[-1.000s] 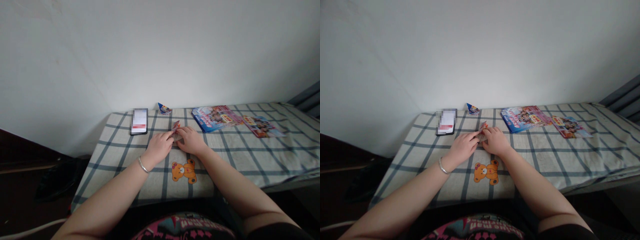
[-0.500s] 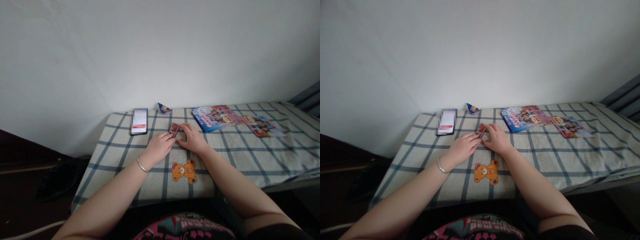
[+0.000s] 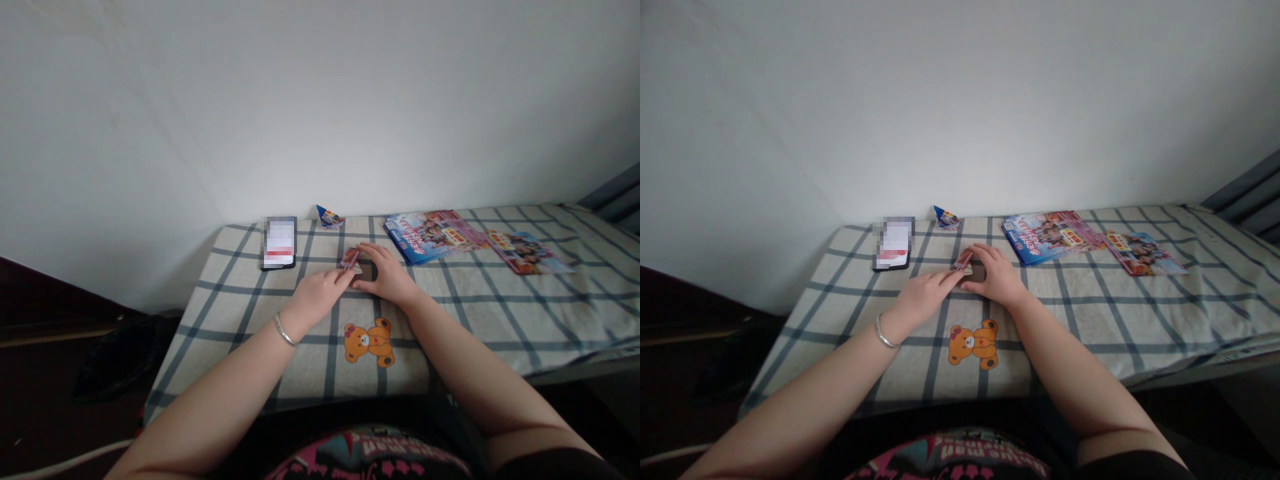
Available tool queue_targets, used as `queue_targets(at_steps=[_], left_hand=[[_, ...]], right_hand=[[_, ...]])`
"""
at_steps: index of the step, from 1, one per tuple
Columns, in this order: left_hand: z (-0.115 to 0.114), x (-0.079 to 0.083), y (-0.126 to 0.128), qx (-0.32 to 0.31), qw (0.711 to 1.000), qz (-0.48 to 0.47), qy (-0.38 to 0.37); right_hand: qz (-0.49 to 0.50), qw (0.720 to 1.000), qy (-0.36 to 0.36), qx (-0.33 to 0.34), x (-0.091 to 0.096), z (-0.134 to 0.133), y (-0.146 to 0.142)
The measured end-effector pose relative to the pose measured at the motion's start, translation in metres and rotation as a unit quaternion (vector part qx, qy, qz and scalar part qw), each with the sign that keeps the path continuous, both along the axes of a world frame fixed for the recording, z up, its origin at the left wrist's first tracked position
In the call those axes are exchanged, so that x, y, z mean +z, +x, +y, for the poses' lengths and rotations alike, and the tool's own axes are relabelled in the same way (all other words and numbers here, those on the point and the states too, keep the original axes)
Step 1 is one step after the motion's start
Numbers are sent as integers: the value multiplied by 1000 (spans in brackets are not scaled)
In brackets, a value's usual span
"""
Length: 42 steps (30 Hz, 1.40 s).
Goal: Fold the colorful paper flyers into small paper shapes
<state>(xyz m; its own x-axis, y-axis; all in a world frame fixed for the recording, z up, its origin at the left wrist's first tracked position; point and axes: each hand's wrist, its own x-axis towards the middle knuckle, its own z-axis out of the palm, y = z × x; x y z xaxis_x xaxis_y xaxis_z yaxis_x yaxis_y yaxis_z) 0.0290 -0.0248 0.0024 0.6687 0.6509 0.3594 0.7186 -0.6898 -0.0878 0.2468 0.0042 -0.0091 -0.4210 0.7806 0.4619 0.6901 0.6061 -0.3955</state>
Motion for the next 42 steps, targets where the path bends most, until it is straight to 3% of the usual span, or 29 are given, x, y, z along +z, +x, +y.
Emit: queue_targets(at_steps=[5,14,21,37,42], left_hand=[[8,-5,-7,37,995,-79,-38],[9,-1,-7,23,986,-149,-66],[10,-3,-9,6,988,-141,-65],[13,-10,-9,45,993,-103,-43],[14,-12,-9,41,992,-106,-46]], right_hand=[[-9,1000,-16,-4,-2,1,1],[11,997,-26,-72,-5,6,2],[11,995,-54,-87,-7,7,5],[22,993,-62,-99,-5,4,2],[27,991,-35,-124,-2,1,0]])
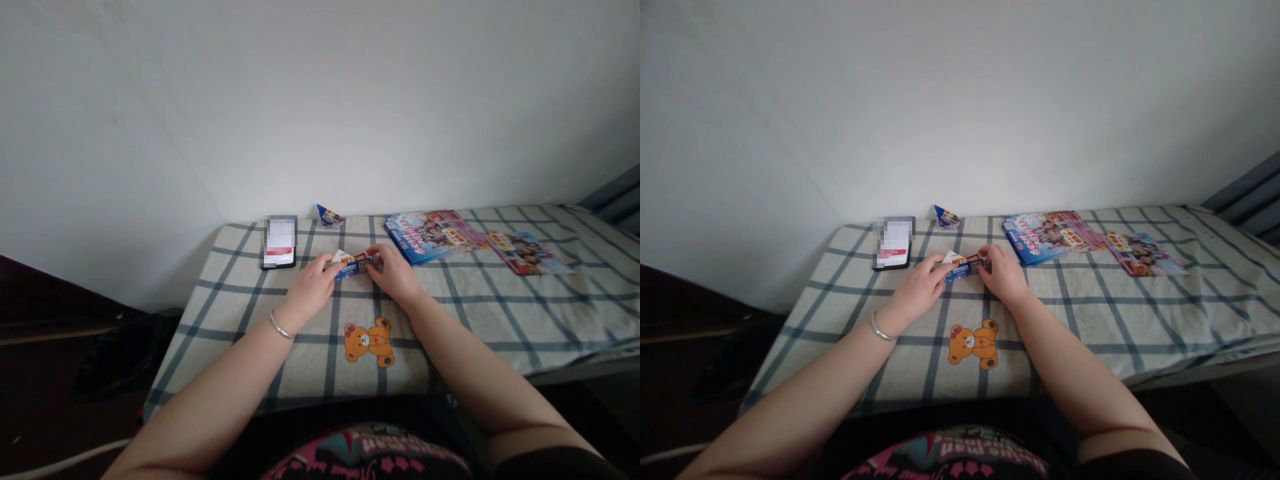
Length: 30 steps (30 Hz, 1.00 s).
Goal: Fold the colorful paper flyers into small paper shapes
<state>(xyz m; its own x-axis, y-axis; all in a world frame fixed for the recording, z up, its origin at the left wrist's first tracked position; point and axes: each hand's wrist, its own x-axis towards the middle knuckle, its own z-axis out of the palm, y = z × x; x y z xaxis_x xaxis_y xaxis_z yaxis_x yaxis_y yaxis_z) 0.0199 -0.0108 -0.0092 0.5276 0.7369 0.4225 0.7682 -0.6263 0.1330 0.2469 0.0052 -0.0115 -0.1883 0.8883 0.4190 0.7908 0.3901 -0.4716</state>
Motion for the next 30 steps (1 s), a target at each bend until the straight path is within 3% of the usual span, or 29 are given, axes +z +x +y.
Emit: queue_targets(at_steps=[14,26,30], left_hand=[[-1,1,0,3,999,-5,-35],[-7,2,5,22,999,18,17],[-7,3,7,-13,1000,2,11]], right_hand=[[-107,994,9,28,7,-4,-1],[-64,998,-19,12,5,-2,-2],[-42,998,-36,10,5,-2,-4]])
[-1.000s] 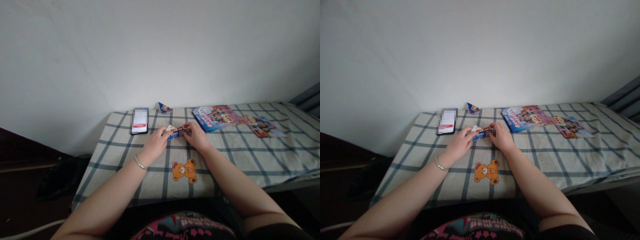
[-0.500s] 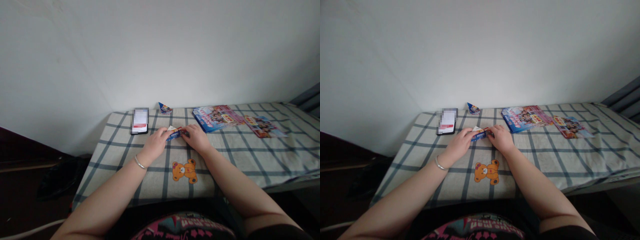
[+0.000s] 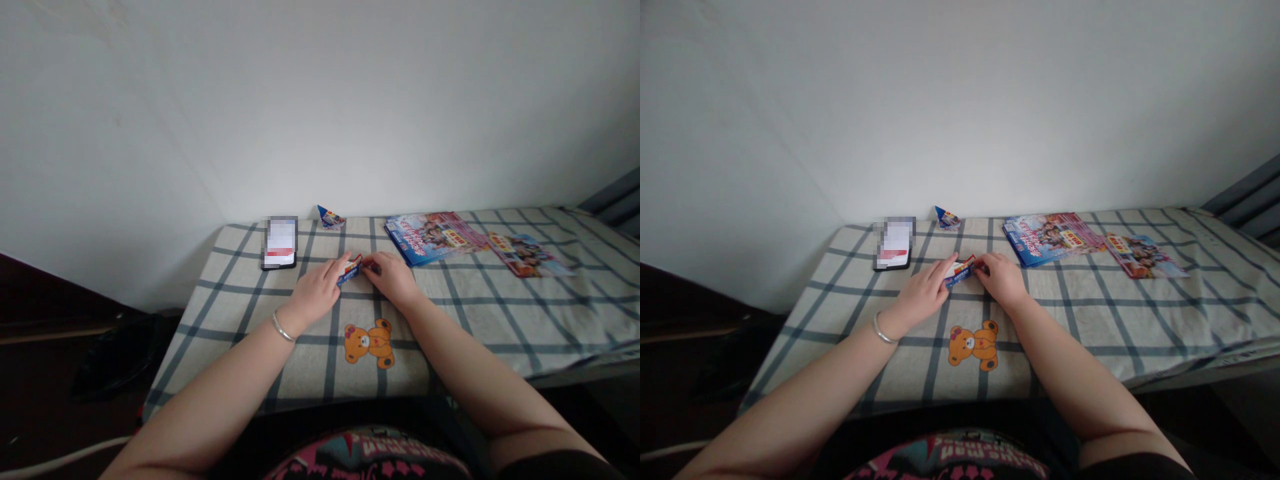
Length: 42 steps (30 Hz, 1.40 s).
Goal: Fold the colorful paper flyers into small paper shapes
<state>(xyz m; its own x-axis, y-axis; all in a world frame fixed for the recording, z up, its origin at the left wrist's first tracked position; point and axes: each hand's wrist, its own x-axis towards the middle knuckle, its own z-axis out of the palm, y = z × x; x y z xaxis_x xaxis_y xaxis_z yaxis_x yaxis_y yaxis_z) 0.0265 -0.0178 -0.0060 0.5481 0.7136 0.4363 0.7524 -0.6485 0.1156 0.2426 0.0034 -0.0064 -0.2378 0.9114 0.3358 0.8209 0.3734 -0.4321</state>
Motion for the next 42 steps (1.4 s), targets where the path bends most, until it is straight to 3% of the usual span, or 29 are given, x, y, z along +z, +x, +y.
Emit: queue_targets(at_steps=[4,12,18,23,29,37,42], left_hand=[[0,0,1,-45,999,-19,12],[0,-3,0,-38,997,-67,-14],[0,3,1,-111,992,-59,-9],[-1,7,3,-111,992,-33,-49],[4,2,2,-122,986,-88,-76],[10,-3,-1,-64,980,-153,-107],[11,-3,-1,-63,978,-163,-113]], right_hand=[[13,1000,-8,6,-2,1,-1],[15,1000,4,22,-2,2,-1],[25,999,13,33,0,0,-2],[27,998,18,46,0,0,-2],[14,999,25,25,-2,0,-2],[6,1000,24,14,0,-2,-5],[1,1000,27,16,0,-1,-6]])
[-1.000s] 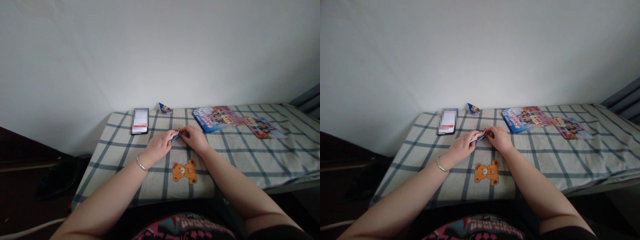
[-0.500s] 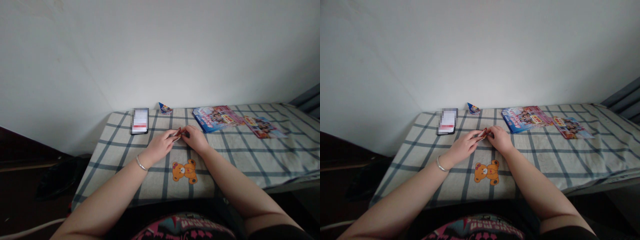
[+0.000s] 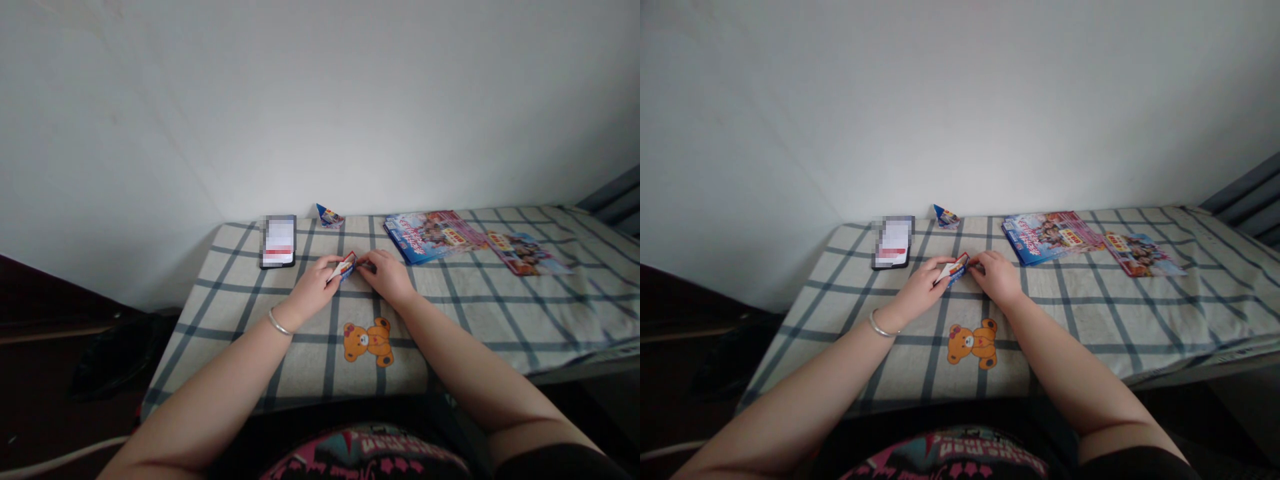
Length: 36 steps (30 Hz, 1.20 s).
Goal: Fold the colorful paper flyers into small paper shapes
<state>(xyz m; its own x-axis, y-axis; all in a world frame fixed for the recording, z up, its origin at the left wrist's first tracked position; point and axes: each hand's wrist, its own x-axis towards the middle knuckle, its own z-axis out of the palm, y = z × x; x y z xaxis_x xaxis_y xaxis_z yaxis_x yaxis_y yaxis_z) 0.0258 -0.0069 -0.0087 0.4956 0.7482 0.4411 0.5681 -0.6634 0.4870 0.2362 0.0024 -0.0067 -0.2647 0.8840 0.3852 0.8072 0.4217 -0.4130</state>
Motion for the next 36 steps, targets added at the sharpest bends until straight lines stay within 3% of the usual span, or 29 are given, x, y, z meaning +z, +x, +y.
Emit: queue_targets(at_steps=[9,23,36], left_hand=[[3,-7,0,-7,1000,12,18],[-6,1,3,-27,998,40,44],[-8,4,3,-38,996,56,55]], right_hand=[[-2,1000,8,11,-1,2,0],[-14,999,19,41,-3,4,6],[-109,987,4,114,9,2,8]])
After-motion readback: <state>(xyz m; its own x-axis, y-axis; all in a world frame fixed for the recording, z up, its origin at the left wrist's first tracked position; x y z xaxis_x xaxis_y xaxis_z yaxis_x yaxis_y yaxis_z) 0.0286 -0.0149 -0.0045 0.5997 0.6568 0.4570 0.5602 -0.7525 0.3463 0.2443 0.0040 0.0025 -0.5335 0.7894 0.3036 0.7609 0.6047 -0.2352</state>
